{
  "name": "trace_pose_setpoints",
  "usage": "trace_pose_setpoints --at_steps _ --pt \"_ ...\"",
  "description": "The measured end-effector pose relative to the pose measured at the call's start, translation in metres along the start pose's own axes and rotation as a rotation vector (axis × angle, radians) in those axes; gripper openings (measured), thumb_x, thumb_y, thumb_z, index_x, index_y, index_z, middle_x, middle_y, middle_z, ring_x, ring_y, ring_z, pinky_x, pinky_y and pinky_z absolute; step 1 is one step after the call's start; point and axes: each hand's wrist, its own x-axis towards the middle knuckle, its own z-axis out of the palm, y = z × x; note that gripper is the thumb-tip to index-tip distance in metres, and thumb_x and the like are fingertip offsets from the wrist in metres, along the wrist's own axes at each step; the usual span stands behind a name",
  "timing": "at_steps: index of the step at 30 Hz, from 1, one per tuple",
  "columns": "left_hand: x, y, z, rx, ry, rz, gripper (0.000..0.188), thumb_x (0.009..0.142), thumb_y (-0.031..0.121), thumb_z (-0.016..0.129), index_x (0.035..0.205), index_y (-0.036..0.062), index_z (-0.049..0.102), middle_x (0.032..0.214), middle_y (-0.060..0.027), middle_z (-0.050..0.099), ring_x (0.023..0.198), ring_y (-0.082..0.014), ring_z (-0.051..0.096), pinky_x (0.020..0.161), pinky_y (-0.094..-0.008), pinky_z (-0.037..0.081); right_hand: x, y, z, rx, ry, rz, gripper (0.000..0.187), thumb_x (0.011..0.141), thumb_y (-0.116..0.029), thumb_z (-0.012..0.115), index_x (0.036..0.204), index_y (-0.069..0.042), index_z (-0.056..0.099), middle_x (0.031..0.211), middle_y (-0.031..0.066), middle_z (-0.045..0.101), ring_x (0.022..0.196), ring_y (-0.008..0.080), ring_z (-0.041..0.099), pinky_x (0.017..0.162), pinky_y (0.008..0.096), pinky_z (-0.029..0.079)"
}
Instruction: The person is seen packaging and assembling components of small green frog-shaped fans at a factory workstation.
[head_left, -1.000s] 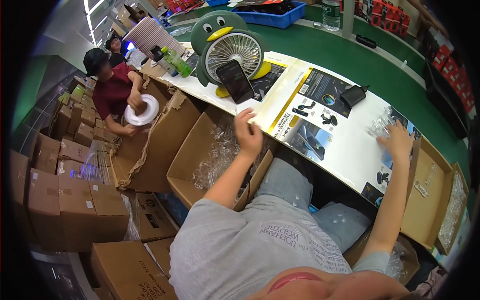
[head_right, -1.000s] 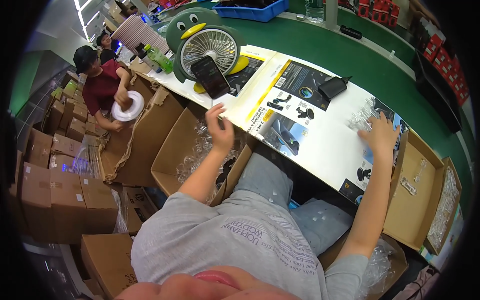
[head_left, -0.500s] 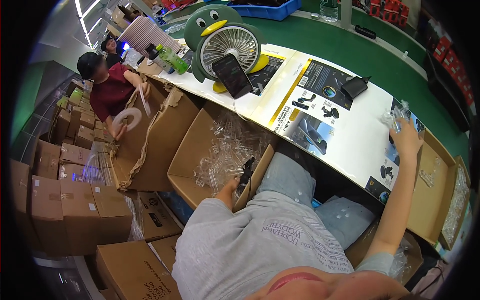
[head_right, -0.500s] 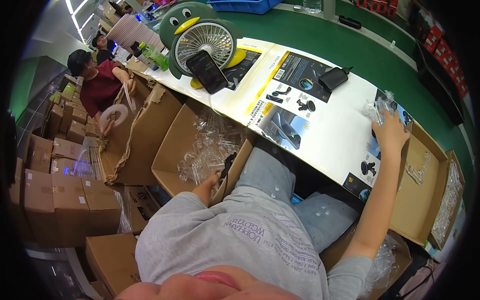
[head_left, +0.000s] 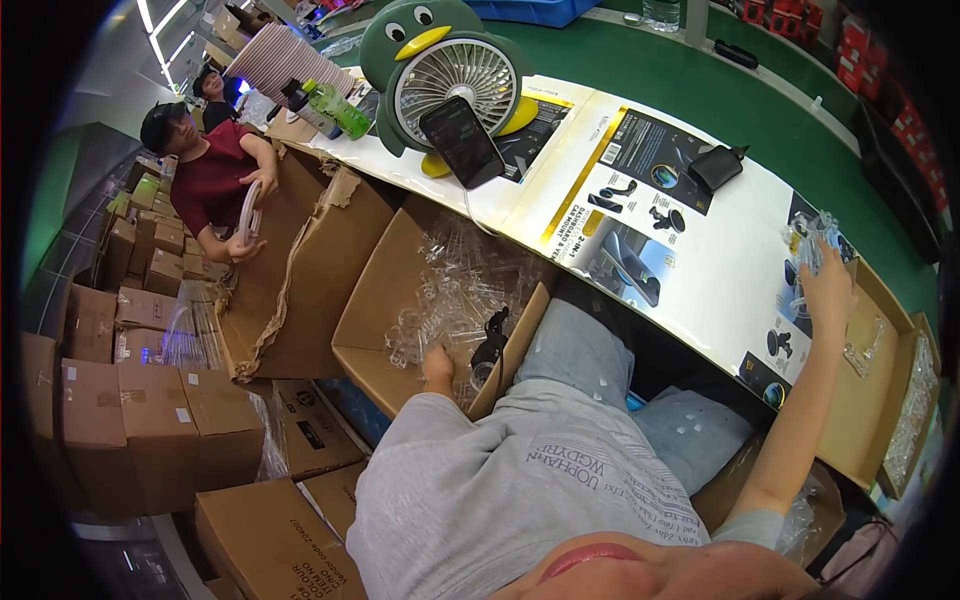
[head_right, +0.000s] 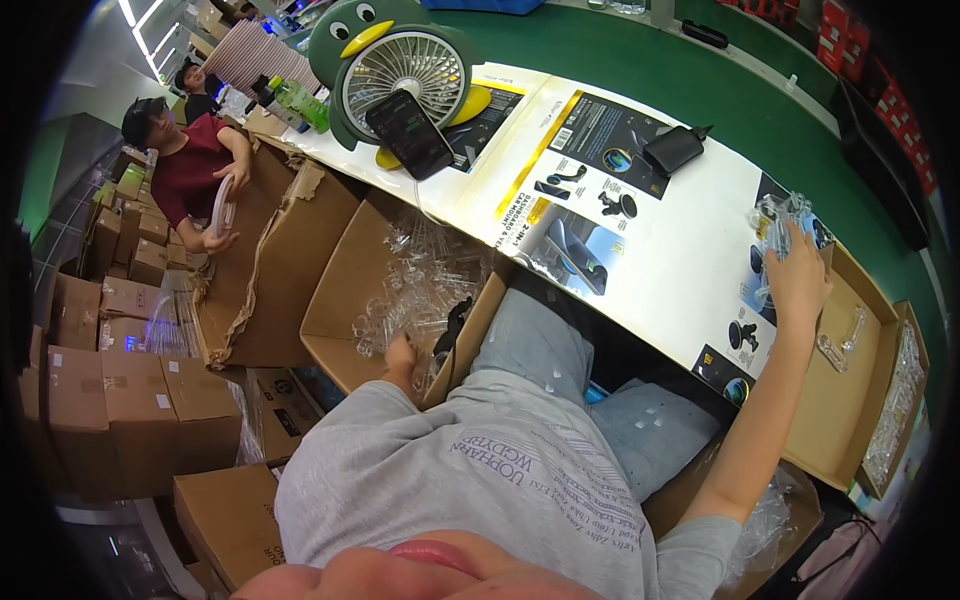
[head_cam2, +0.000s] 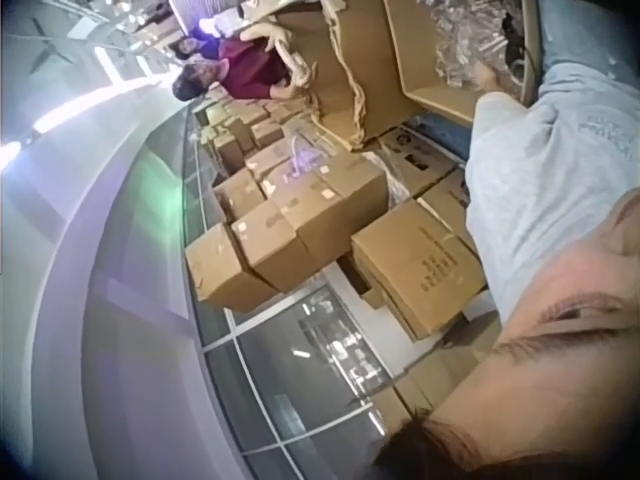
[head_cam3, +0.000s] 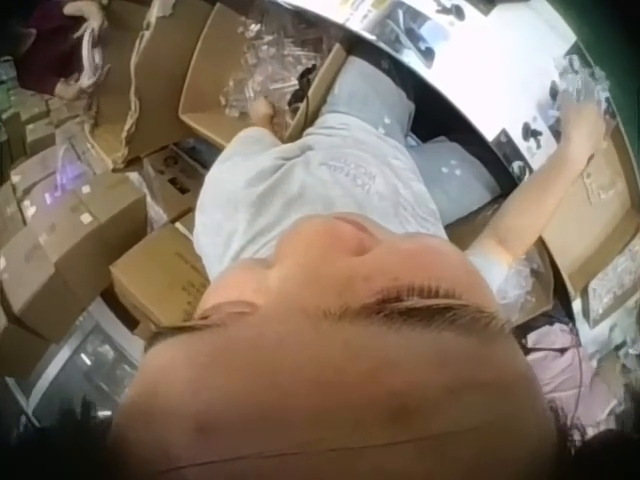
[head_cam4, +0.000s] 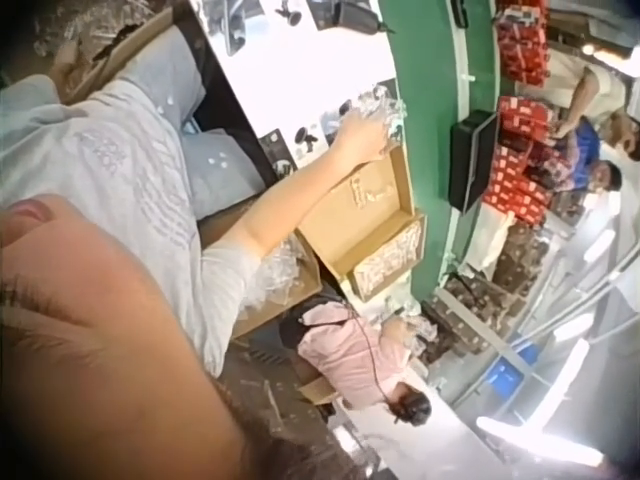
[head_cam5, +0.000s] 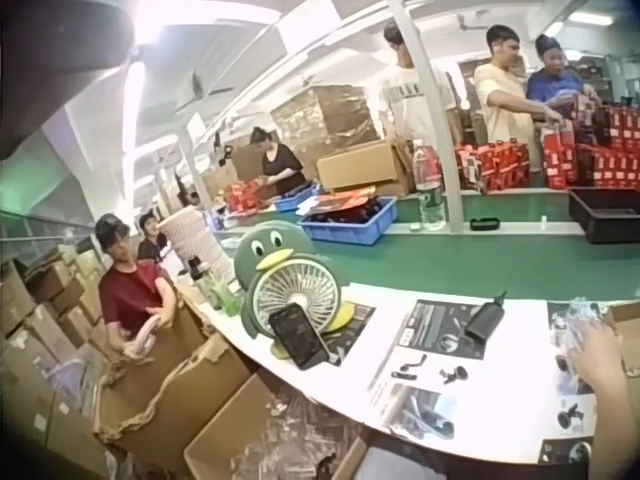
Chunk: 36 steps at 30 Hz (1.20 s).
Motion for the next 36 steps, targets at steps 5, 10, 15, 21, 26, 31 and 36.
trace_pose_setpoints --at_steps 5,10,15,21,26,31,36 --pt "-0.011 -0.012 -0.024 0.300 0.350 0.077 0.061 0.069 0.027 0.071 0.124 0.0174 0.046 0.133 -0.0141 0.041 0.125 -0.0296 0.036 0.098 -0.0462 0.034 -0.009 -0.021 -0.021 0.022 0.004 -0.001 0.048 0.081 -0.027 0.060 0.127 -0.026 0.048 0.135 0.0132 0.043 0.120 0.0313 0.045 0.097 0.0528 0.034" --pt "-0.010 -0.008 -0.021 0.003 0.516 -0.168 0.093 0.058 0.031 0.082 0.135 0.0204 0.030 0.140 -0.0118 0.031 0.129 -0.0271 0.029 0.098 -0.0495 0.031 -0.010 -0.010 -0.007 0.087 0.151 -0.060 0.041 0.083 -0.026 0.058 0.124 -0.022 0.052 0.134 0.0138 0.044 0.124 0.0303 0.041 0.100 0.0473 0.033" --pt "0.001 -0.002 -0.021 0.063 0.555 -0.291 0.101 0.056 0.034 0.083 0.137 0.0209 0.026 0.129 -0.0105 0.040 0.122 -0.0275 0.035 0.094 -0.0497 0.033 -0.027 -0.011 -0.001 0.269 0.435 -0.250 0.033 0.086 -0.017 0.055 0.119 -0.012 0.055 0.131 0.0139 0.046 0.123 0.0304 0.042 0.101 0.0405 0.033" --pt "0.005 -0.013 -0.039 0.280 0.405 -0.229 0.096 0.056 0.040 0.082 0.135 0.0171 0.032 0.121 -0.0088 0.045 0.116 -0.0259 0.040 0.089 -0.0435 0.036 -0.079 -0.048 0.007 0.582 0.494 -0.389 0.020 0.082 -0.003 0.055 0.101 -0.005 0.060 0.121 0.0103 0.053 0.114 0.0284 0.047 0.097 0.0378 0.036" --pt "0.012 -0.013 -0.050 0.364 0.423 -0.191 0.088 0.056 0.043 0.081 0.130 0.0169 0.040 0.123 -0.0099 0.044 0.117 -0.0261 0.039 0.090 -0.0423 0.035 -0.095 -0.062 0.023 0.619 0.447 -0.431 0.018 0.081 -0.002 0.055 0.098 -0.004 0.060 0.119 0.0101 0.054 0.112 0.0286 0.048 0.095 0.0382 0.036" --pt "0.021 -0.023 -0.055 0.255 0.449 -0.159 0.083 0.057 0.044 0.080 0.127 0.0179 0.044 0.134 -0.0123 0.036 0.127 -0.0288 0.031 0.096 -0.0466 0.032 -0.100 -0.055 0.035 0.702 0.388 -0.396 0.017 0.081 -0.002 0.053 0.097 -0.003 0.059 0.118 0.0113 0.055 0.112 0.0284 0.048 0.097 0.0375 0.035" --pt "0.016 -0.026 -0.051 0.265 0.132 -0.197 0.083 0.059 0.041 0.080 0.130 0.0219 0.041 0.145 -0.0128 0.022 0.134 -0.0327 0.018 0.099 -0.0546 0.030 -0.099 -0.053 0.040 0.736 0.403 -0.365 0.016 0.079 0.000 0.054 0.094 -0.003 0.060 0.113 0.0098 0.057 0.107 0.0273 0.050 0.092 0.0369 0.038"
